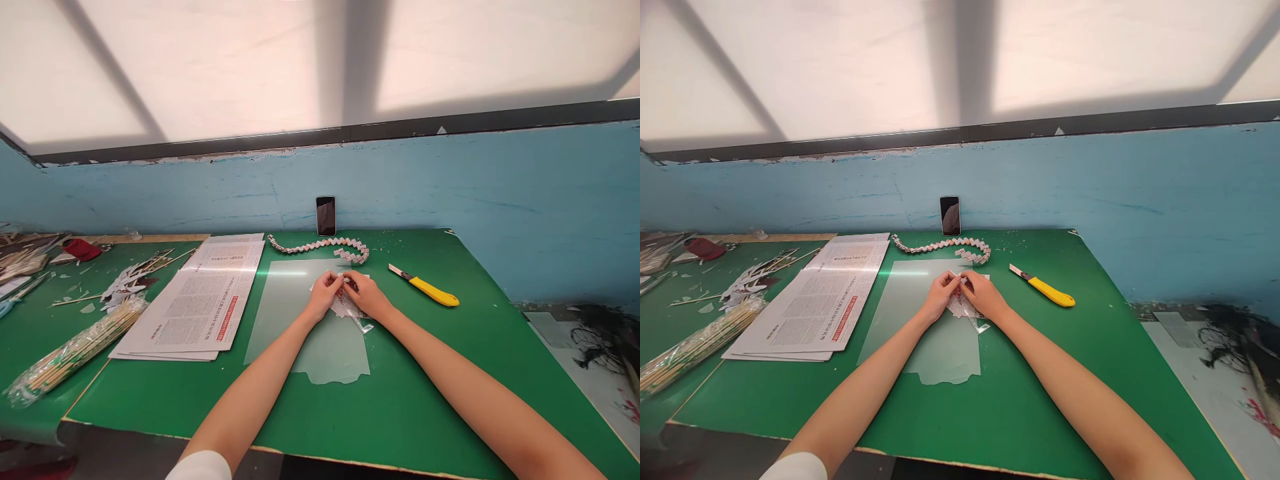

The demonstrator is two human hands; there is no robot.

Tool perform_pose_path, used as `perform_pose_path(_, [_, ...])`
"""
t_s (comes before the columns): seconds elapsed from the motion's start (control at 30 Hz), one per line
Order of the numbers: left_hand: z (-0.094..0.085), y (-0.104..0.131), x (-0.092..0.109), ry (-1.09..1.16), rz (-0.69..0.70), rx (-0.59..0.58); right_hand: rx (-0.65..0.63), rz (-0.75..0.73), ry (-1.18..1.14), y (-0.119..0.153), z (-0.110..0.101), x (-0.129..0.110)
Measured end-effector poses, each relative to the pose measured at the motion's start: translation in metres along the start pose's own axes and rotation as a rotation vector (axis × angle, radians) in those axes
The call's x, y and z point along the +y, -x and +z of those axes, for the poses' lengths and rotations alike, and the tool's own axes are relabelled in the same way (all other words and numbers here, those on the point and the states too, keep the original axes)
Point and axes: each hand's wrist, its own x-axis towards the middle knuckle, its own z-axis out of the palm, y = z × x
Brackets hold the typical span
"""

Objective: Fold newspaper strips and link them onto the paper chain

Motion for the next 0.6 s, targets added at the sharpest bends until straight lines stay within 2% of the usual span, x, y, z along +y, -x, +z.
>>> perform_pose_path(0.1, [0.002,0.003,0.003,-0.065,0.023,-0.002,0.11,-0.142,0.037,-0.001,0.001,0.001])
perform_pose_path(0.2, [0.003,0.006,0.007,-0.053,0.033,-0.057,0.208,-0.175,0.037,-0.002,0.001,0.003])
perform_pose_path(0.3, [0.005,0.007,0.01,-0.034,0.035,-0.093,0.312,-0.132,0.006,-0.005,-0.001,0.005])
perform_pose_path(0.4, [0.007,0.008,0.011,-0.08,0.038,-0.071,0.416,-0.019,-0.021,-0.006,-0.003,0.004])
perform_pose_path(0.5, [0.008,0.009,0.011,-0.101,0.037,-0.058,0.422,0.076,-0.067,-0.005,-0.004,0.002])
perform_pose_path(0.6, [0.008,0.009,0.01,-0.091,0.037,-0.056,0.437,0.088,-0.012,-0.007,-0.005,0.006])
